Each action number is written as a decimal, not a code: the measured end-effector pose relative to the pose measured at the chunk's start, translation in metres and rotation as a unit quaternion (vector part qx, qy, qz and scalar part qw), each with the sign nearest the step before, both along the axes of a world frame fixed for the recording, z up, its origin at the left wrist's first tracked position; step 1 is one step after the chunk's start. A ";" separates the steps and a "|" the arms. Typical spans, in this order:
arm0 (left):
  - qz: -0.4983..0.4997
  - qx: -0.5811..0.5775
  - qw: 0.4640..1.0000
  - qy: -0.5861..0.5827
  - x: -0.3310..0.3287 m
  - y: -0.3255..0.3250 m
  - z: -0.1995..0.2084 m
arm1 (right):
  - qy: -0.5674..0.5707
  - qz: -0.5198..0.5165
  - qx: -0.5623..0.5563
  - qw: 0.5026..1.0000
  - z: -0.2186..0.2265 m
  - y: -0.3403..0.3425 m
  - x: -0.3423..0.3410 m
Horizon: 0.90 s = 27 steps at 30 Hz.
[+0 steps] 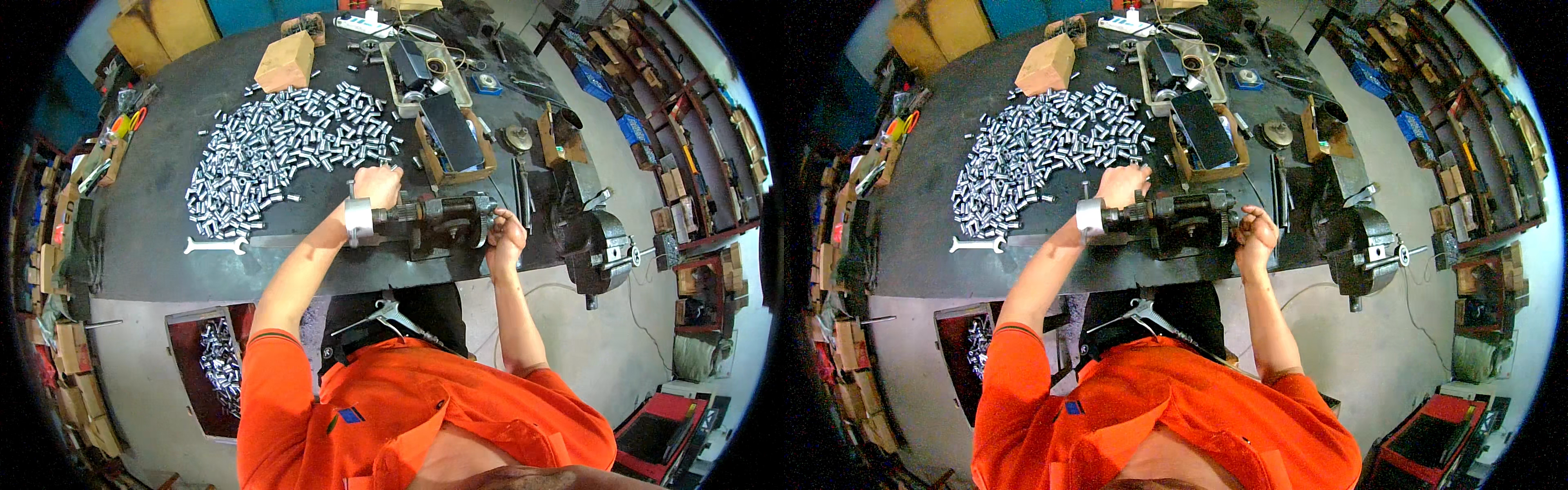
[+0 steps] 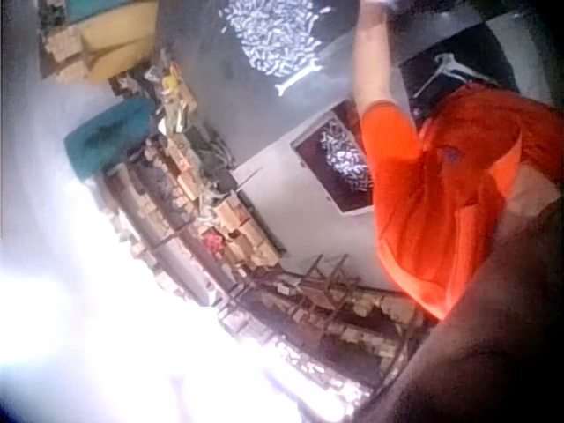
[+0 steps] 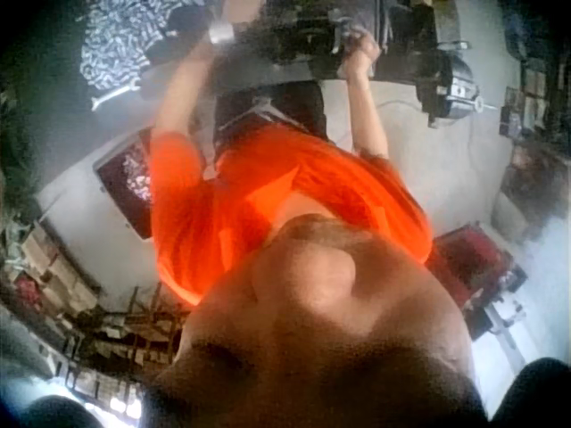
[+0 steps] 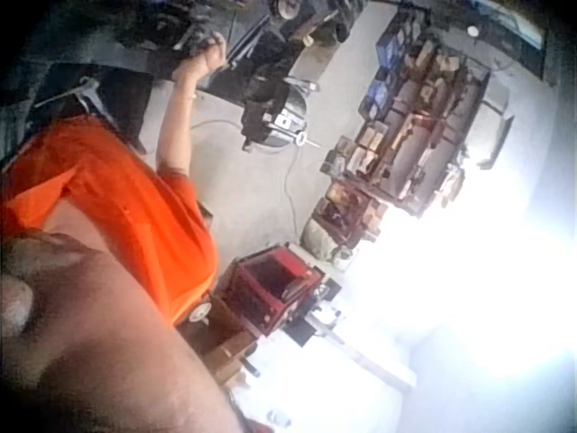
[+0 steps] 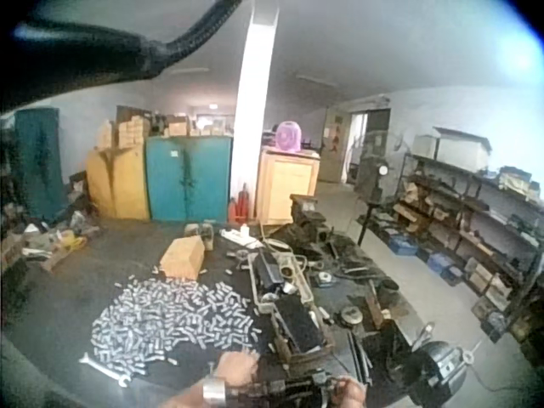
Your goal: The person repeatedly picks up small cylindrical metal parts from a large pile on a workbench and inserts them into a rotating lathe chuck. They use a wrench to tighten the chuck onto each part, then remove the part and place it into a red bin. The process is repeated continuously throughout the clip.
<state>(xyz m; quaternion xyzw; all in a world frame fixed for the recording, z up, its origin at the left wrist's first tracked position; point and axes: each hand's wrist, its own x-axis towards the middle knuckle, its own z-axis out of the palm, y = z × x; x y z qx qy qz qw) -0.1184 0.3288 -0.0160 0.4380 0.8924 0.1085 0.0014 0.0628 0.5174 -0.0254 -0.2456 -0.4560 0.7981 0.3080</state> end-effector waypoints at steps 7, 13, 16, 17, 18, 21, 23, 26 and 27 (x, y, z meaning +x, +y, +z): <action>0.082 0.104 0.990 -0.053 0.006 -0.059 0.000 | 0.035 0.029 0.022 0.999 -0.012 0.005 0.005; 0.114 0.511 0.682 -0.510 0.039 -0.126 0.029 | 0.002 -0.013 -0.005 1.000 -0.004 -0.003 0.003; 0.058 0.546 0.658 -0.515 0.060 -0.137 0.056 | -0.008 -0.023 0.002 1.000 -0.006 0.000 0.002; 0.051 0.546 0.664 -0.507 0.066 -0.136 0.064 | 0.002 -0.006 0.011 1.000 -0.007 0.001 0.004; 0.045 0.548 0.670 -0.499 0.070 -0.135 0.069 | 0.001 -0.008 0.006 1.000 -0.008 0.002 0.003; 0.036 0.537 0.686 -0.489 0.072 -0.129 0.067 | -0.006 -0.021 0.007 1.000 -0.006 -0.001 0.002; 0.029 0.546 0.681 -0.487 0.073 -0.129 0.062 | -0.002 -0.024 0.014 1.000 -0.005 -0.003 0.004; 0.027 0.545 0.682 -0.487 0.075 -0.128 0.066 | 0.024 0.007 0.016 1.000 -0.003 -0.001 0.009; 0.029 0.544 0.684 -0.486 0.076 -0.127 0.068 | 0.020 0.008 0.018 1.000 -0.003 -0.001 0.012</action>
